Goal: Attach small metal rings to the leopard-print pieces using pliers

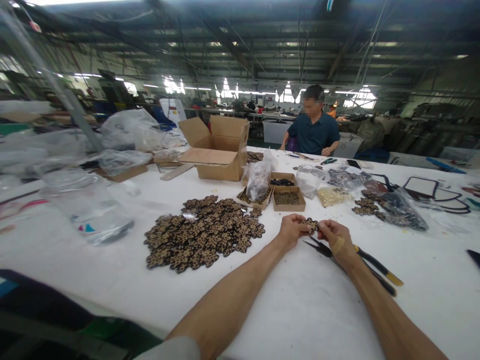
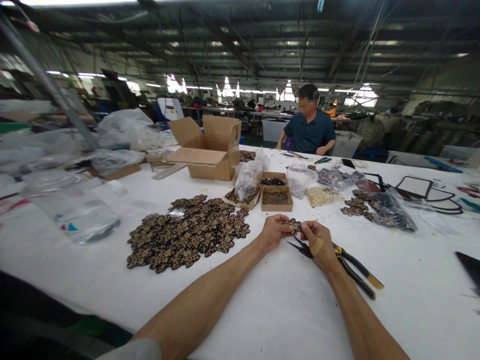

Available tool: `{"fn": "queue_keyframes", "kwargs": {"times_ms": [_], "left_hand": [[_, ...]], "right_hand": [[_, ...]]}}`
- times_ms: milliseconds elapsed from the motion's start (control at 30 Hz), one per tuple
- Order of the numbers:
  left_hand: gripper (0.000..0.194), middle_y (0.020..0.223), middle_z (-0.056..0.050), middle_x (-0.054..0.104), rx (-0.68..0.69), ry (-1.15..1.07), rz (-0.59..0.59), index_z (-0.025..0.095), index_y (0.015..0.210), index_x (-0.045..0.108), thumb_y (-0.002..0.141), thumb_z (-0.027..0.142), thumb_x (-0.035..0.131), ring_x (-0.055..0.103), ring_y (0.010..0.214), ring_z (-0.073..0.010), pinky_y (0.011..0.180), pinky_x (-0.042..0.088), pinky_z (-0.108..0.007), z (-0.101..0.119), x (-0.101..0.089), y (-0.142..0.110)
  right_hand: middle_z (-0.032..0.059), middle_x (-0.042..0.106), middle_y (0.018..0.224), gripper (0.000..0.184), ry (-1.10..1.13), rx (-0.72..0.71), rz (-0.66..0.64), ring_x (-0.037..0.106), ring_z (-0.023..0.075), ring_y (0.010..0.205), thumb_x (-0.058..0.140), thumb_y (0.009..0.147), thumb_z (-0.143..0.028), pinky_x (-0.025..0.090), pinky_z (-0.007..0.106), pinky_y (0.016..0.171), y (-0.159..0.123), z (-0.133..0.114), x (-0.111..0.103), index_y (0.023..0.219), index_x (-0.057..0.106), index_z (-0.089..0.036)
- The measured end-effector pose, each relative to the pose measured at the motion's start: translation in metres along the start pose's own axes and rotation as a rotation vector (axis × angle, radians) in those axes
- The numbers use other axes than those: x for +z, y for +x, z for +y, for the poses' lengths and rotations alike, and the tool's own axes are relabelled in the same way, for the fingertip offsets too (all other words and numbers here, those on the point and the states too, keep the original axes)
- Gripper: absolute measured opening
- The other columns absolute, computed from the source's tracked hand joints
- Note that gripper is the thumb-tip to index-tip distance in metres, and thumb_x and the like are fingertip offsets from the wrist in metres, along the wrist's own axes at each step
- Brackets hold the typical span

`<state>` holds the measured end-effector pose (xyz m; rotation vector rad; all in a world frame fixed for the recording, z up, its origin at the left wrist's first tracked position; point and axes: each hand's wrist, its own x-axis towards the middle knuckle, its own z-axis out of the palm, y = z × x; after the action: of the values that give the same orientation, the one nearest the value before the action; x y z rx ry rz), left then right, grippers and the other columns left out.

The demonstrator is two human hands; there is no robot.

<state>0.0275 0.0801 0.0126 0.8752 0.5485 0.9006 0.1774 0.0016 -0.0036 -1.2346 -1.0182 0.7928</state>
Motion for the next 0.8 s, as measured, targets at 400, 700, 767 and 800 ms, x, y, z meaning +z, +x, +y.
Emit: {"fn": "queue_keyframes", "kwargs": {"times_ms": [400, 700, 767, 800], "left_hand": [[0.048, 0.080, -0.009, 0.068, -0.092, -0.088, -0.091, 0.010, 0.085, 0.056, 0.050, 0.008, 0.088, 0.069, 0.072, -0.0241, 0.074, 0.059, -0.041, 0.003, 0.001, -0.004], [0.036, 0.085, -0.013, 0.069, -0.224, -0.156, -0.192, 0.007, 0.097, 0.059, 0.064, -0.002, 0.073, 0.070, 0.081, -0.0253, 0.082, 0.057, -0.039, 0.007, -0.001, -0.005], [0.035, 0.087, -0.014, 0.069, -0.264, -0.183, -0.218, 0.006, 0.098, 0.059, 0.066, -0.004, 0.069, 0.070, 0.082, -0.0247, 0.082, 0.057, -0.035, 0.009, -0.001, -0.007], [0.035, 0.088, -0.015, 0.069, -0.282, -0.196, -0.225, 0.005, 0.098, 0.059, 0.066, -0.005, 0.067, 0.071, 0.082, -0.0244, 0.081, 0.057, -0.034, 0.010, -0.001, -0.008]], "right_hand": [[0.0041, 0.063, 0.066, 0.042, 0.043, -0.061, 0.014, 0.058, 0.0175, 0.060, 0.071, 0.081, -0.055, 0.052, 0.031, 0.061, -0.001, -0.003, 0.000, 0.091, 0.063, -0.015], [0.0046, 0.065, 0.070, 0.037, 0.058, -0.087, -0.058, 0.061, 0.0189, 0.065, 0.072, 0.082, -0.052, 0.052, 0.032, 0.065, -0.003, -0.011, -0.002, 0.089, 0.064, -0.016], [0.0050, 0.066, 0.072, 0.037, 0.071, -0.089, -0.080, 0.061, 0.0191, 0.066, 0.072, 0.082, -0.052, 0.052, 0.032, 0.065, -0.004, -0.014, -0.001, 0.088, 0.064, -0.017], [0.0051, 0.066, 0.073, 0.037, 0.076, -0.090, -0.089, 0.061, 0.0191, 0.066, 0.072, 0.082, -0.052, 0.052, 0.032, 0.065, -0.004, -0.015, -0.001, 0.088, 0.064, -0.017]]}}
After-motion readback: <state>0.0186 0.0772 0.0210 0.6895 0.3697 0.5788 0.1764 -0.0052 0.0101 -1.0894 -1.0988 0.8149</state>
